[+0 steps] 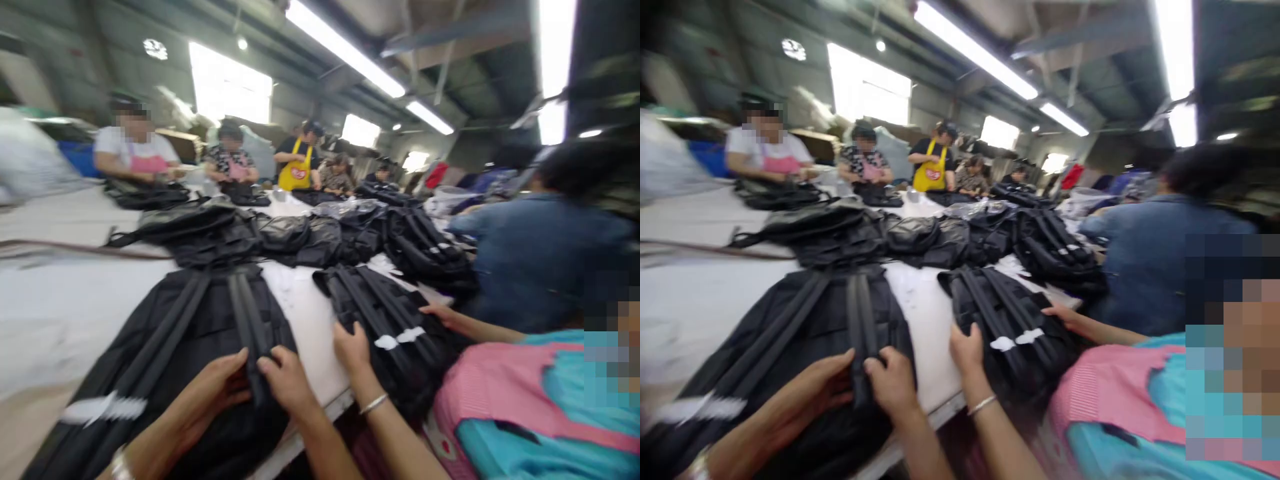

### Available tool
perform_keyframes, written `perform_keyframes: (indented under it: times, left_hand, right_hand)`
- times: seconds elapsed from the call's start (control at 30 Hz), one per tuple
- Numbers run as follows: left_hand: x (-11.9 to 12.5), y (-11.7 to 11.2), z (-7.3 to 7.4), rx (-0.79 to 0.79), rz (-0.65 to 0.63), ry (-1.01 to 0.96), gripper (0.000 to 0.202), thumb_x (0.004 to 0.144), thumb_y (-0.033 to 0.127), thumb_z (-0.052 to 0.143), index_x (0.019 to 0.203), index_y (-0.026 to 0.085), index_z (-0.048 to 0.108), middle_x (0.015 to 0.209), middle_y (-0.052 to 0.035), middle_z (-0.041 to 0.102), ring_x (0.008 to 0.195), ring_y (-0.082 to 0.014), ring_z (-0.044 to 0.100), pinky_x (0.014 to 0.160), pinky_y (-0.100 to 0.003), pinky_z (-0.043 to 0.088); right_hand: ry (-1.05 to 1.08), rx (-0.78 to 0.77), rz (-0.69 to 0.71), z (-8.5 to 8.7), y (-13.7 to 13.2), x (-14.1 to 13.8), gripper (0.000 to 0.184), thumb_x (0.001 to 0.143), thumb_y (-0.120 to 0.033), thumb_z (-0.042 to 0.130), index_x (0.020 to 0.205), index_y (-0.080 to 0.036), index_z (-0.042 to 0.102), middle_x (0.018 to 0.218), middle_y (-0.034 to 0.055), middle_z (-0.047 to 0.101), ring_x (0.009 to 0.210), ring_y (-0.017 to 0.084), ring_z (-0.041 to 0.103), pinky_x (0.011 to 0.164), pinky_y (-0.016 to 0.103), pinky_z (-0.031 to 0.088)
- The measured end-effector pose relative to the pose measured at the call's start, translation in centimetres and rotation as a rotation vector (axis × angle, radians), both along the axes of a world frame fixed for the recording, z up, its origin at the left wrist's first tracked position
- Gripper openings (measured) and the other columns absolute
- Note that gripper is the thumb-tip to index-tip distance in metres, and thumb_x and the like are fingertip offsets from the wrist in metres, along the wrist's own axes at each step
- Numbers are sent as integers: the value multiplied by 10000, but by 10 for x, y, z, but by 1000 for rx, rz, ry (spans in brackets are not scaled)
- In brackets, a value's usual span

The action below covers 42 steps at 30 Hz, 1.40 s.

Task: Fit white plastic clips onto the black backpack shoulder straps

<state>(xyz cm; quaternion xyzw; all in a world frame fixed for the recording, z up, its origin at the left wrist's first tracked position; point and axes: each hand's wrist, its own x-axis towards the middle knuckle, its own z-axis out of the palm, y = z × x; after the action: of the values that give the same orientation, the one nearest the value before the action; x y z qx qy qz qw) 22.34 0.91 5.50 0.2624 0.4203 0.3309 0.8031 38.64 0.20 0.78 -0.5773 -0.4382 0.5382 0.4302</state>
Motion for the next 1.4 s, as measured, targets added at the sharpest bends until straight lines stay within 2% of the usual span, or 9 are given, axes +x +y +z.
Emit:
perform_keyframes:
  times: [0.07,0.17,0.37,0.53,0.73,0.93,1.13,1.27,1.4]
  left_hand:
    - [-25,-6,-17,4,28,-22,382,810,433,672,1002,103,663,1022,-136,667,914,-247,633,788,-370,527]
    - [-39,-7,-29,134,-31,-46,462,826,515,611,1013,99,681,1085,-166,665,1006,-260,615,858,-360,491]
    - [-24,-11,-26,231,-19,39,487,821,546,571,1057,135,683,1185,-147,634,1063,-256,583,878,-355,456]
    - [-17,-17,-24,319,22,103,412,820,514,540,896,139,690,938,-93,683,959,-232,596,804,-312,428]
    - [-12,-22,-26,292,128,67,388,724,537,599,678,153,566,680,-8,575,668,-144,518,686,-261,396]
    - [-12,-22,-31,212,165,11,403,654,536,662,693,144,583,672,-23,591,679,-158,549,663,-244,397]
    - [-9,-10,-47,167,159,24,413,628,523,730,743,133,654,630,-28,619,584,-157,559,597,-245,421]
    - [-6,-4,-63,186,141,-71,400,630,478,767,797,125,681,695,-62,669,644,-200,612,662,-285,482]
    - [-7,-3,-75,98,198,20,337,574,423,812,692,149,657,541,-18,617,501,-175,565,597,-282,497]
  right_hand:
    - [85,-19,59,-1,-7,-22,274,713,-440,681,745,-193,569,721,-9,627,730,159,593,652,255,442]
    - [228,-82,102,9,-5,-24,366,680,-489,711,802,-167,586,716,24,644,670,164,615,621,266,476]
    - [184,-87,112,28,1,-8,352,663,-516,730,748,-198,604,699,59,649,682,214,643,624,316,504]
    - [211,-79,123,25,-1,-17,377,672,-484,742,837,-168,618,753,65,673,722,236,661,685,353,518]
    - [174,-11,145,11,-3,-22,356,753,-439,710,931,-144,618,892,71,688,854,209,652,759,314,517]
    - [51,82,100,-3,-8,-31,341,759,-441,695,933,-154,628,912,58,685,860,199,634,805,312,500]
    - [28,142,73,-5,-6,-35,333,795,-393,650,1028,-158,619,997,72,676,905,206,626,863,337,490]
    - [27,178,69,-3,-10,-41,487,793,-280,630,1255,-190,509,1136,81,644,1036,212,605,967,360,452]
    - [-103,164,121,-3,-9,-38,534,754,-223,636,1274,-232,512,1104,59,662,1031,211,614,945,348,461]
